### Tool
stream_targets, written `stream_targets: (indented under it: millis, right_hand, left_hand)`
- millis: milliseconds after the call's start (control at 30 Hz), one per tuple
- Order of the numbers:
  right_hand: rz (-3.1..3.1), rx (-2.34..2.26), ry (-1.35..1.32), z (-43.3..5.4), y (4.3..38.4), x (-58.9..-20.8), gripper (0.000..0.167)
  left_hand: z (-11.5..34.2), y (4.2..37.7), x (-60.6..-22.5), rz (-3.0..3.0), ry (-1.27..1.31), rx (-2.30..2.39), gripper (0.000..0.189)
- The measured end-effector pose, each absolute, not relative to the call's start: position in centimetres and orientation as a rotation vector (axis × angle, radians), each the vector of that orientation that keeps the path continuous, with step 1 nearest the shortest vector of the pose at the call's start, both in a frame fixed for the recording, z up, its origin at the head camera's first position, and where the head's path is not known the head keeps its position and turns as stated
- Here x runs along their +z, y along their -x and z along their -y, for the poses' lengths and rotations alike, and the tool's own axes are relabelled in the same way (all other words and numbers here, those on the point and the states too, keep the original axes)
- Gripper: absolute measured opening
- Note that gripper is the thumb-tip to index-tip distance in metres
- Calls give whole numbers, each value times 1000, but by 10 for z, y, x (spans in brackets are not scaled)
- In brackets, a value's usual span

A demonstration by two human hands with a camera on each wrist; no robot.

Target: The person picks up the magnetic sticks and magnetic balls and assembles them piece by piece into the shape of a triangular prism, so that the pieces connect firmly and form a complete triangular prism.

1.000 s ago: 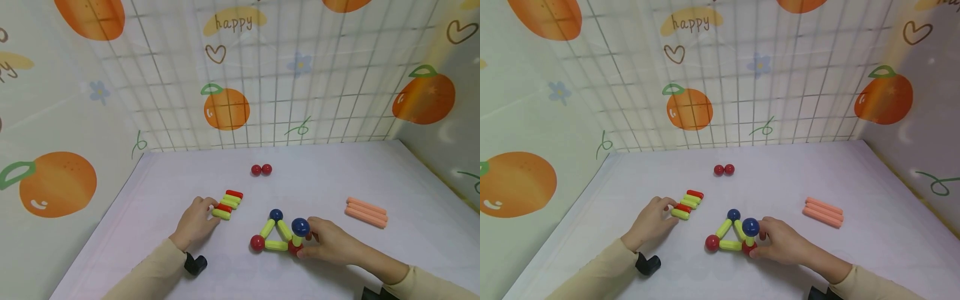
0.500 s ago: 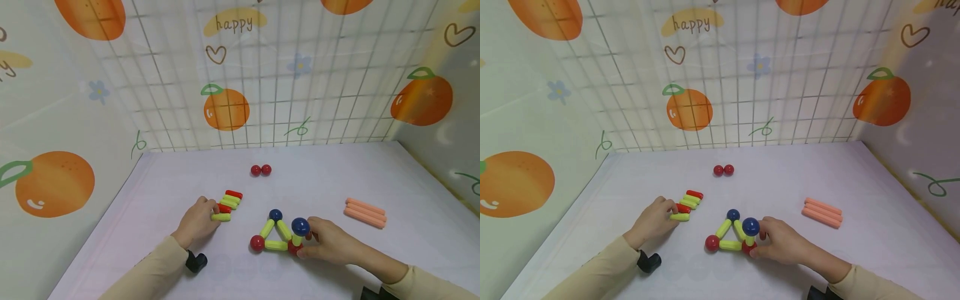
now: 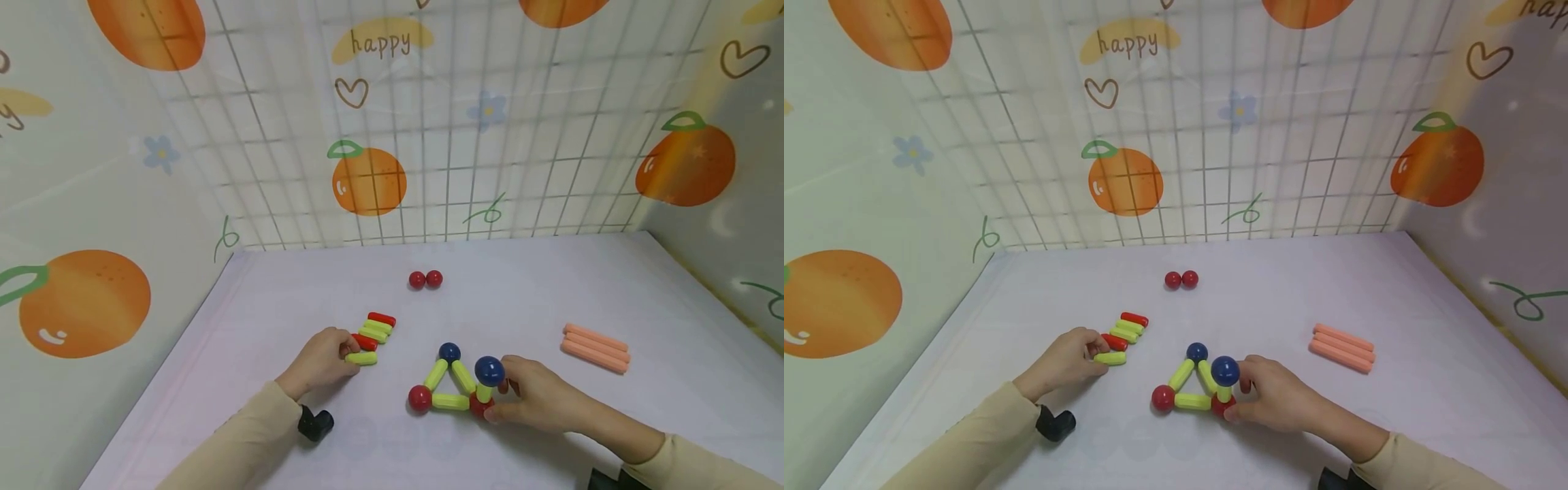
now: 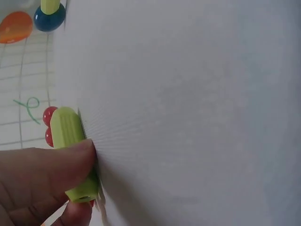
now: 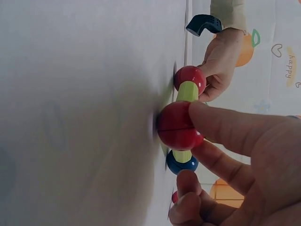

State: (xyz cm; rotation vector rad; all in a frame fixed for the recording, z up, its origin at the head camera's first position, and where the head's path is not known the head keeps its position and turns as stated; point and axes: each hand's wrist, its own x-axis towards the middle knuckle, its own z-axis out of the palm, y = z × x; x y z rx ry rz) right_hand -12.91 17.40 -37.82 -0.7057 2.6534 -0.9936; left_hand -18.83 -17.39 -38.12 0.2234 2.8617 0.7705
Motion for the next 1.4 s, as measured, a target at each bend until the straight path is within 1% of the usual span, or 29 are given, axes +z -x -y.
stream_targets:
  millis: [233, 400, 533, 733, 933, 1167, 1400]
  right_hand:
    - [-2651, -994, 685, -173, 128, -377, 31]
    - [-2653, -992, 688, -173, 128, -377, 32]
    - [-2668, -983, 696, -175, 130, -377, 32]
    - [-2687, -987, 671, -177, 134, -377, 31]
    - [-2720, -965, 641, -178, 138, -378, 29]
    - [-2715, -992, 633, -180, 140, -378, 28]
    - [-2714, -1002, 639, -180, 140, -379, 28]
  left_hand:
    - [172, 187, -381, -2884, -254, 739, 15]
    - [168, 180, -380, -2867, -294, 820, 19]
    - [161, 171, -375, -2799, -318, 926, 20]
    - [144, 154, -367, -2707, -473, 1056, 20]
    - [124, 141, -364, -2608, -523, 1142, 23]
    - [104, 137, -368, -2565, -520, 1211, 25]
    - [100, 137, -372, -2594, -568, 1213, 22]
